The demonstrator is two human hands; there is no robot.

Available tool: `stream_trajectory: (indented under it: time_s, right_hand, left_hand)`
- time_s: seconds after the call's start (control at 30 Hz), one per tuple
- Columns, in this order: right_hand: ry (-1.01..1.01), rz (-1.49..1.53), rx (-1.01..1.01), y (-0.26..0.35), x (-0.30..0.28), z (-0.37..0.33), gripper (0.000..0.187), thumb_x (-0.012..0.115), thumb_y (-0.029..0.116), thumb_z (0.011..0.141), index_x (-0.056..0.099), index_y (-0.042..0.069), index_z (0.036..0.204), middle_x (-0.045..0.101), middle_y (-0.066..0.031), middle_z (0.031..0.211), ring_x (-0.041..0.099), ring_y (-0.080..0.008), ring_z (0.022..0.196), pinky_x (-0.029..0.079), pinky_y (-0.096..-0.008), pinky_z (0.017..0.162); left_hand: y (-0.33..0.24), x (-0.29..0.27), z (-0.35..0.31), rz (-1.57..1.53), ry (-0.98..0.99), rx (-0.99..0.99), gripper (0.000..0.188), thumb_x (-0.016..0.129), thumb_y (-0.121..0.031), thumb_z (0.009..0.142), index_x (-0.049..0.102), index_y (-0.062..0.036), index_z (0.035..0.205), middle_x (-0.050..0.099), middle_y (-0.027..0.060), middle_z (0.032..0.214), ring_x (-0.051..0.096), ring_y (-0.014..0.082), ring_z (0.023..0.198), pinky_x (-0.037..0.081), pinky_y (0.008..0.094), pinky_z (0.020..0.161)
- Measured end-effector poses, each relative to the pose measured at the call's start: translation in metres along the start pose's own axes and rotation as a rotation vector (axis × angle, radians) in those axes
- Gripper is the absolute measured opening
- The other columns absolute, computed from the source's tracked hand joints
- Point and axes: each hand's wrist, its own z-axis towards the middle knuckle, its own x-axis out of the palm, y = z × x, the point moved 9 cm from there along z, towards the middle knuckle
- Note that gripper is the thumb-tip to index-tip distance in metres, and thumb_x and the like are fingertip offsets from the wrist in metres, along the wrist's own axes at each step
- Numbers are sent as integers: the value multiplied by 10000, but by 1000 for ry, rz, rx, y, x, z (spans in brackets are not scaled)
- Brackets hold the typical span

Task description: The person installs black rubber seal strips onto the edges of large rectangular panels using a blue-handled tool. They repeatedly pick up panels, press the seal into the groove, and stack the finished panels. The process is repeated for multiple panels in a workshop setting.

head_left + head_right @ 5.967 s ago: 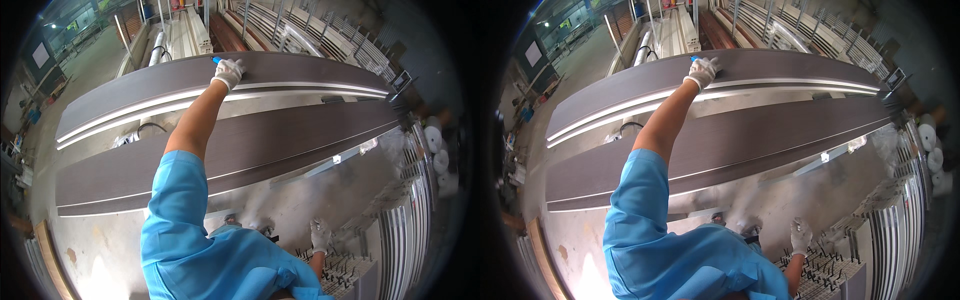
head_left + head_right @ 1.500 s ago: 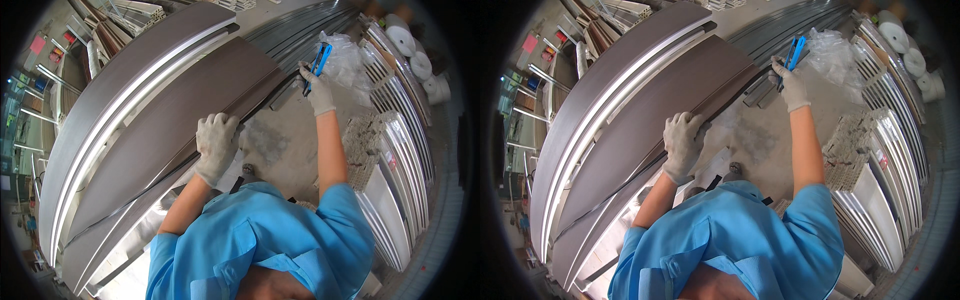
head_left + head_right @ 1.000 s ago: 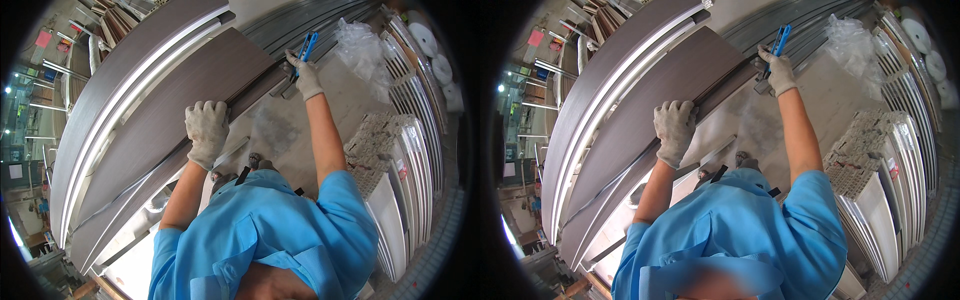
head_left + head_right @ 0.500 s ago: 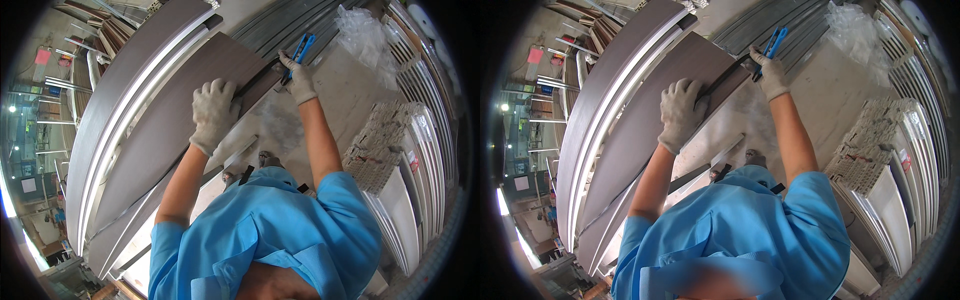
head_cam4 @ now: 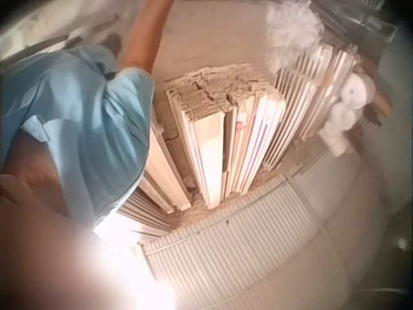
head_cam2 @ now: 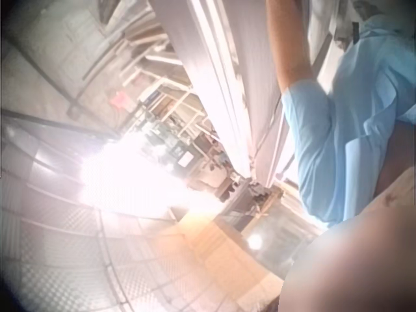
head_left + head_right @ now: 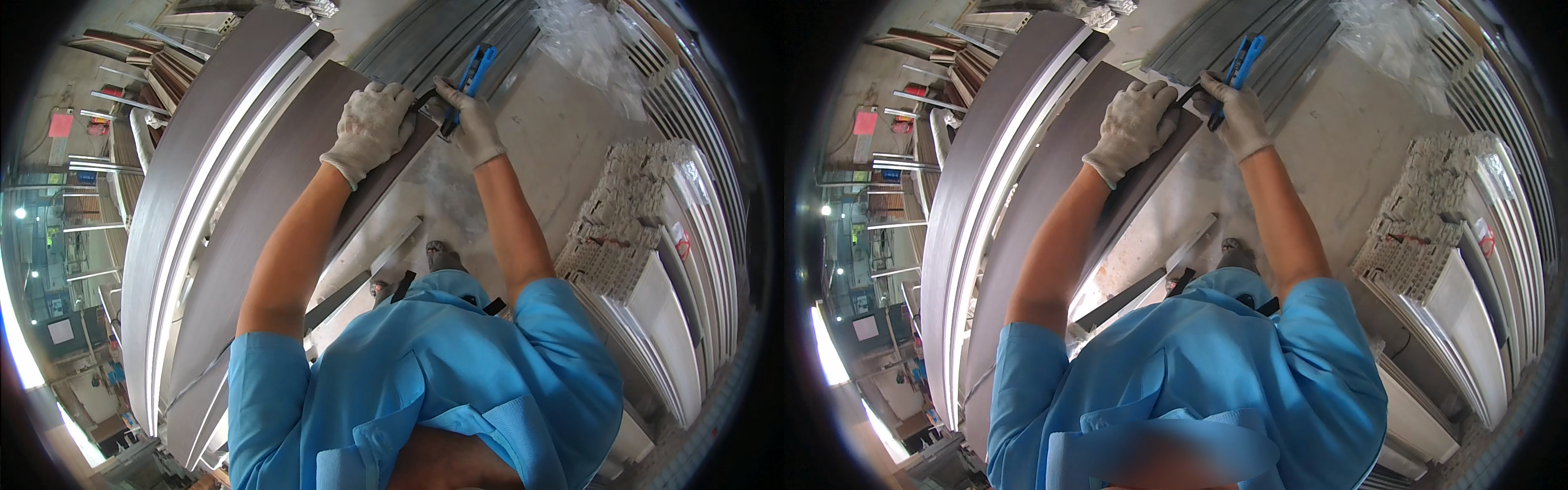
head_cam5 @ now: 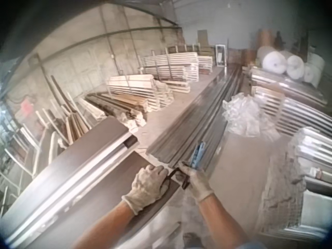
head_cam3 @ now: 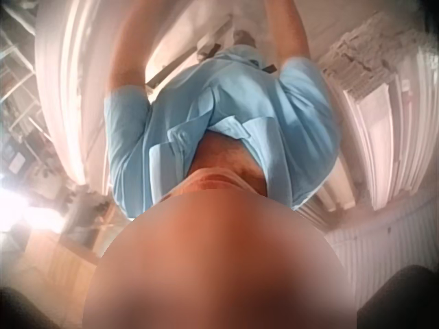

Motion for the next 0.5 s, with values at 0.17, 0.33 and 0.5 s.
stream_trajectory:
  time_s: [0.17,0.33,0.5]
  right_hand:
    - [22,-29,12,0,2,3,163,691,156,945,665,30,1045,682,-70,877,657,-145,716,564,-275,639]
    - [-72,-333,-93,21,-27,-5,258,691,326,953,643,116,1094,672,-19,841,610,-80,665,493,-234,562]
    - [55,-84,-109,47,-68,-23,304,672,361,964,591,143,1159,660,-2,839,606,-72,677,494,-250,578]
  left_hand:
    - [5,15,7,43,47,-100,249,624,-259,888,667,-77,1054,664,91,1084,615,329,1029,519,454,867]
    - [4,-8,-5,-127,-71,-145,356,670,-286,869,658,-75,1156,637,119,1190,599,338,1095,494,449,926]
    - [5,-55,-128,-107,-230,-230,453,763,-255,808,640,-65,1200,597,145,1247,575,380,1129,472,445,952]
